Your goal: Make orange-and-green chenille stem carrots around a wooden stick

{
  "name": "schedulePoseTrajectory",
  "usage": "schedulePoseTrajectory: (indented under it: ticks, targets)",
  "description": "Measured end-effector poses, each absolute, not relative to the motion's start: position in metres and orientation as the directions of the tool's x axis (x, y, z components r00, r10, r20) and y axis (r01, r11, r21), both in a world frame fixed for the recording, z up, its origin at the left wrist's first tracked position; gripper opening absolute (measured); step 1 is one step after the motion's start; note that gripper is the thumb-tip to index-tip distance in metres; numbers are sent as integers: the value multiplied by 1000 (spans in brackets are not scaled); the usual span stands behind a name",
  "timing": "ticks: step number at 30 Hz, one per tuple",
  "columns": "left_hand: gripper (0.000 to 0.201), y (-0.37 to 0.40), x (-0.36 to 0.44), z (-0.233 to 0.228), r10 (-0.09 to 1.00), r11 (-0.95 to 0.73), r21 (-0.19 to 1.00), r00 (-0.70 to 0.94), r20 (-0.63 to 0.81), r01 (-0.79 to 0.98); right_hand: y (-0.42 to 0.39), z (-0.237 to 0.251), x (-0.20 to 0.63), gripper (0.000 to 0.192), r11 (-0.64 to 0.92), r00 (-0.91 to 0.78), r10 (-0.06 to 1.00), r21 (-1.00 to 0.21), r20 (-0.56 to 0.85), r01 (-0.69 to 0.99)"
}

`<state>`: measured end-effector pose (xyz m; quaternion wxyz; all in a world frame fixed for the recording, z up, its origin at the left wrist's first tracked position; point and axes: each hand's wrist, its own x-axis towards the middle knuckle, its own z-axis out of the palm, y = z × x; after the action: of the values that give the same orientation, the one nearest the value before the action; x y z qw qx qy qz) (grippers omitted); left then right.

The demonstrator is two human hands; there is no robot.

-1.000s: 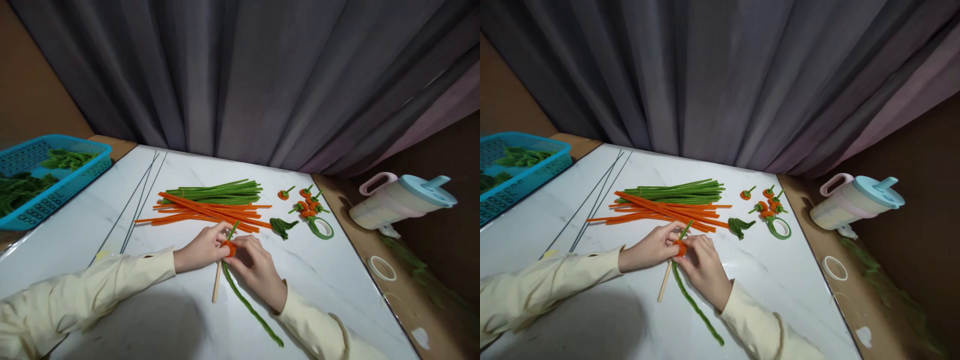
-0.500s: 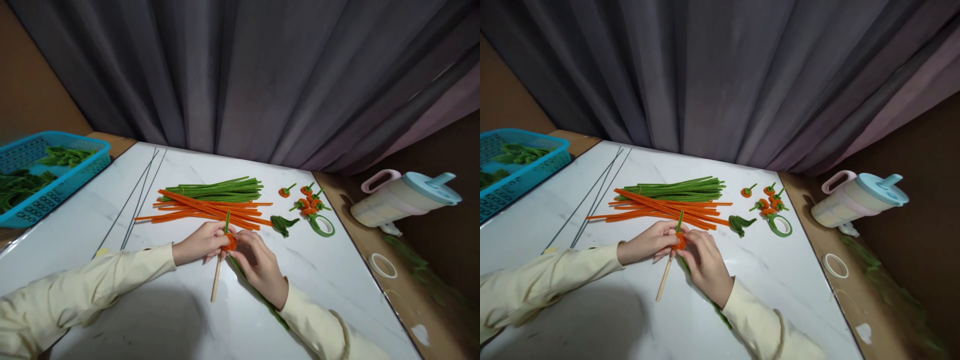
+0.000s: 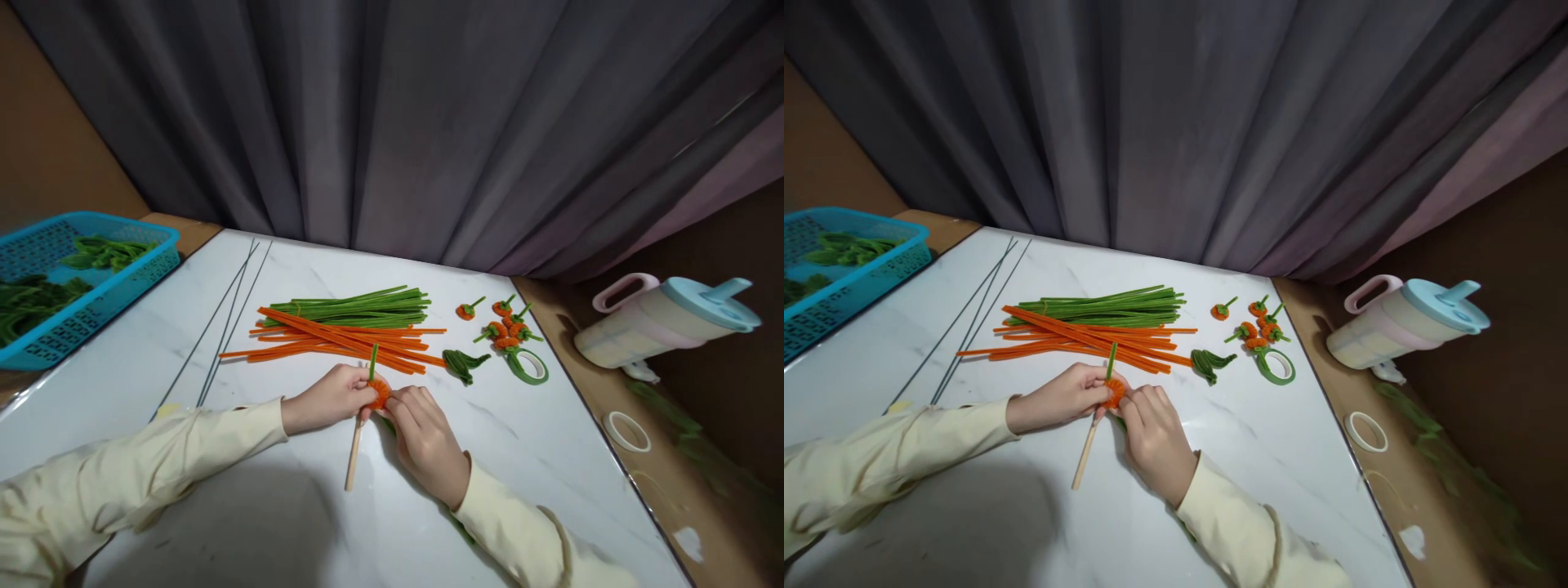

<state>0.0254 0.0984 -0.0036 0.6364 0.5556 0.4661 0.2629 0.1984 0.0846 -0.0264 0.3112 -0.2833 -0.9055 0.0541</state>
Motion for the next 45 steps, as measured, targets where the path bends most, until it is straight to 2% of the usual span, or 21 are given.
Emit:
schedulePoseTrajectory:
  ticks: [3, 5, 7, 9, 11, 13, 16, 21, 29, 34, 45]
  targets:
    - [16, 97, 26, -6, 861, 213, 961, 431, -271, 178, 84, -25, 199, 20, 826, -643, 562, -306, 521, 474]
    - [19, 97, 26, -8, 875, 211, 965, 410, -256, 154, 84, -24, 199, 14, 783, -593, 622, -434, 511, 447]
    - [23, 97, 26, -9, 883, 215, 969, 401, -246, 119, 84, -22, 198, 4, 686, -515, 713, -626, 475, 372]
    - [22, 98, 26, -11, 884, 223, 971, 402, -238, 85, 84, -21, 198, 12, 548, -448, 798, -795, 403, 262]
    - [21, 97, 26, -14, 893, 214, 974, 389, -226, 72, 84, -21, 196, 22, 418, -410, 854, -891, 319, 178]
    - [20, 95, 26, -16, 913, 166, 982, 362, -188, 91, 85, -22, 195, 19, 333, -390, 885, -932, 255, 145]
    - [18, 92, 26, -20, 936, 81, 988, 331, -122, 133, 87, -25, 193, 10, 287, -364, 906, -946, 216, 153]
    - [16, 89, 27, -19, 950, 34, 995, 308, -60, 90, 88, -26, 194, 9, 285, -307, 924, -945, 228, 159]
    - [26, 89, 27, -15, 979, 23, 999, 201, -32, 49, 91, -27, 192, 18, 231, -160, 963, -970, 217, 78]
    - [27, 88, 28, -17, 974, 34, 999, 225, -37, 17, 91, -26, 193, 12, 235, -232, 952, -961, 197, 147]
    - [23, 90, 24, -15, 963, 32, 995, 262, -57, 96, 90, -24, 197, 10, 318, -280, 926, -923, 253, 217]
